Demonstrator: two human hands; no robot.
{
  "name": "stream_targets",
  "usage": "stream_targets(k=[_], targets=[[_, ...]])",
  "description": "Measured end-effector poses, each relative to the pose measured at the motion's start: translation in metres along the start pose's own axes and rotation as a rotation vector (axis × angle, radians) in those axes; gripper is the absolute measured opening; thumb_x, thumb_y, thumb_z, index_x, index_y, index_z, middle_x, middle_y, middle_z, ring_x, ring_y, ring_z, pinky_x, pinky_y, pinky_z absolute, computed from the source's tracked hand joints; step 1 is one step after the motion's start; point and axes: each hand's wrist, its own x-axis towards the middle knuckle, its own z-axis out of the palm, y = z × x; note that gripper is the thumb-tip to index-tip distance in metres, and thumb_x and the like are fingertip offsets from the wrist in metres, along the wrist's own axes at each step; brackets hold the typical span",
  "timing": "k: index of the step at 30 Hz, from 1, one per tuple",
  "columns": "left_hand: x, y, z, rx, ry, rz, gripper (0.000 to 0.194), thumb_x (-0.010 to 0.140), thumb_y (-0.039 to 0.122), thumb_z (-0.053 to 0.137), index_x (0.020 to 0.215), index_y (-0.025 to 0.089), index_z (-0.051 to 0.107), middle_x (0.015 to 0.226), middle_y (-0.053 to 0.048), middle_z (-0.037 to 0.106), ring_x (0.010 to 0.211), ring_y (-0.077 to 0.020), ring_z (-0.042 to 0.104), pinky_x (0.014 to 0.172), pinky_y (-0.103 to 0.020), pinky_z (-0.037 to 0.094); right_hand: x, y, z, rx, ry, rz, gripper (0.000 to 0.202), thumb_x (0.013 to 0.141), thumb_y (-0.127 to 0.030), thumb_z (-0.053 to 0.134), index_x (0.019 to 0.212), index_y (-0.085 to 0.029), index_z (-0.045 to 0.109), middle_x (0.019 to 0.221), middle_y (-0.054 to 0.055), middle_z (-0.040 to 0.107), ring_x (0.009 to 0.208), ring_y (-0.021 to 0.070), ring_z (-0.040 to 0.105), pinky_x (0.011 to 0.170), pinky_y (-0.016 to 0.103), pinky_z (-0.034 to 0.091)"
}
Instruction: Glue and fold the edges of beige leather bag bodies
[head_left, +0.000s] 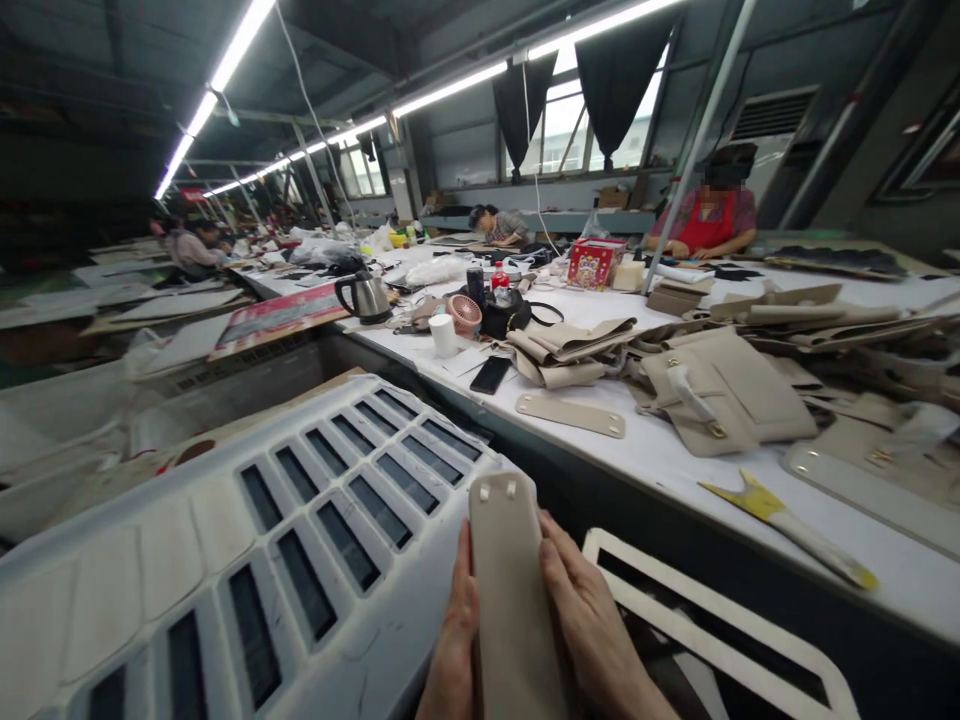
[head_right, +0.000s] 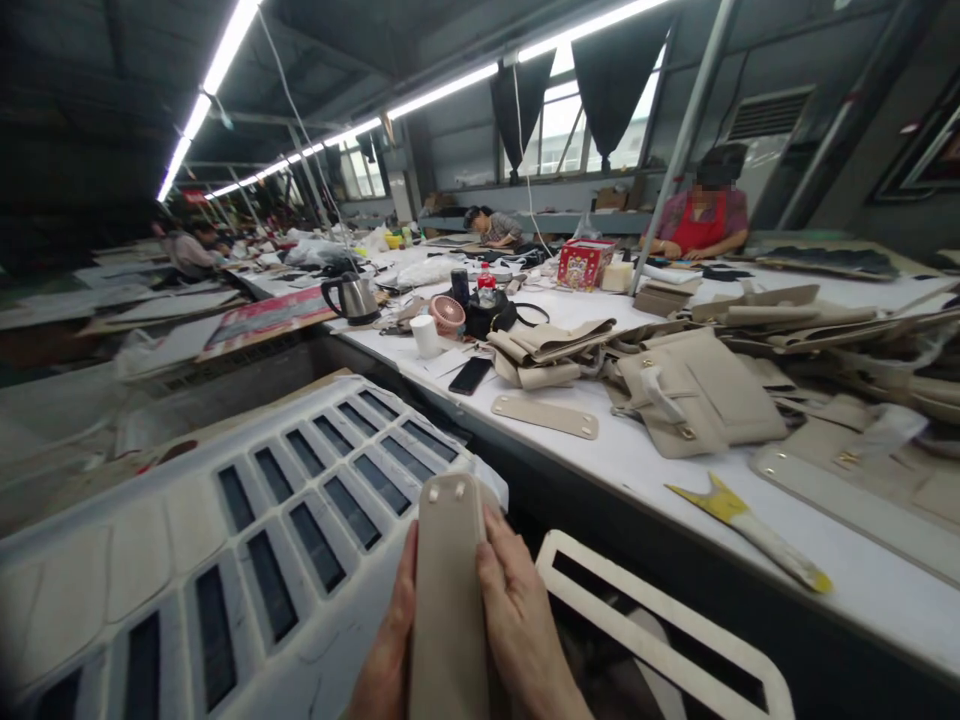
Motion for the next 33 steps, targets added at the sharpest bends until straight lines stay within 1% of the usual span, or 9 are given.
stream_targets(k=[4,8,15,19,24,26,28,31,33], targets=[[-0.011,-0.012,0.002,0.29,0.175,0.15,0.075,0.082,0.059,0.063,0.147,0.037,0.034,0.154,0.002,0.036,0.141,-0.0262,0.033,0.117,-0.035,0.03,-0.022,-0.014,0.001,-0.159,-0.041,-0.097,0.054,0.096,-0.049,0.047,0.142,-0.021,0.047,0.141,0.008,0.051,0.129,0.0276,0.048,0.108,0.039,0.039],[-0.01,-0.006,0.003,0.447,0.208,0.161,0.068,0.082,0.06,0.063,0.141,0.03,0.048,0.146,-0.003,0.047,0.133,-0.0276,0.045,0.107,-0.032,0.044,-0.025,-0.019,0.006,-0.284,0.068,-0.148,0.044,0.098,-0.048,0.041,0.125,-0.017,0.059,0.113,0.012,0.068,0.096,0.0256,0.067,0.081,0.03,0.052],[-0.015,-0.008,0.01,0.521,0.328,0.223,0.061,0.075,0.053,0.073,0.127,0.023,0.063,0.123,-0.006,0.067,0.117,-0.0302,0.059,0.106,-0.038,0.044,-0.031,-0.015,0.005,-0.154,0.133,-0.108,0.037,0.097,-0.049,0.046,0.097,-0.017,0.066,0.07,0.002,0.064,0.056,0.0141,0.054,0.05,0.022,0.039],[-0.017,-0.011,0.017,0.491,0.327,0.256,0.059,0.075,0.051,0.073,0.125,0.021,0.064,0.121,-0.009,0.067,0.112,-0.0304,0.062,0.099,-0.037,0.049,-0.034,-0.011,0.001,-0.026,0.128,-0.062,0.042,0.093,-0.053,0.051,0.094,-0.014,0.066,0.068,0.003,0.063,0.058,0.0152,0.054,0.049,0.022,0.039],[0.013,0.025,0.026,0.493,0.051,0.377,0.063,0.082,0.047,0.068,0.137,0.026,0.049,0.143,-0.008,0.05,0.125,-0.0268,0.052,0.096,-0.03,0.049,-0.034,-0.017,0.0,0.103,0.031,-0.029,0.042,0.093,-0.052,0.054,0.104,-0.014,0.067,0.085,0.008,0.069,0.07,0.0193,0.062,0.059,0.025,0.048],[0.028,0.047,0.027,0.564,-0.059,0.369,0.055,0.082,0.048,0.067,0.13,0.024,0.057,0.135,-0.008,0.056,0.117,-0.0248,0.057,0.09,-0.027,0.05,-0.036,-0.016,-0.004,0.113,-0.073,-0.044,0.04,0.094,-0.049,0.053,0.115,-0.016,0.065,0.103,0.01,0.07,0.087,0.0224,0.065,0.074,0.028,0.051],[0.035,0.062,0.026,0.624,-0.104,0.285,0.046,0.079,0.049,0.069,0.113,0.019,0.065,0.106,-0.007,0.069,0.09,-0.0204,0.064,0.073,-0.023,0.052,-0.045,-0.007,-0.015,0.057,-0.137,-0.054,0.047,0.09,-0.045,0.06,0.131,-0.021,0.057,0.13,0.01,0.059,0.117,0.0263,0.056,0.099,0.034,0.045],[0.033,0.066,0.018,0.584,0.065,0.242,0.045,0.071,0.05,0.075,0.099,0.016,0.065,0.074,-0.001,0.064,0.06,-0.0131,0.057,0.054,-0.02,0.047,-0.069,0.02,-0.038,-0.014,-0.188,0.078,0.08,0.078,-0.046,0.073,0.147,-0.024,0.039,0.151,0.009,0.038,0.139,0.03,0.034,0.113,0.042,0.032],[0.029,0.058,0.011,0.521,0.252,0.274,0.048,0.068,0.052,0.075,0.098,0.016,0.063,0.068,0.001,0.061,0.054,-0.0125,0.054,0.048,-0.02,0.044,-0.088,0.041,-0.051,0.08,-0.262,0.26,0.084,0.072,-0.051,0.075,0.146,-0.028,0.042,0.142,0.01,0.05,0.131,0.0323,0.046,0.105,0.041,0.044]])
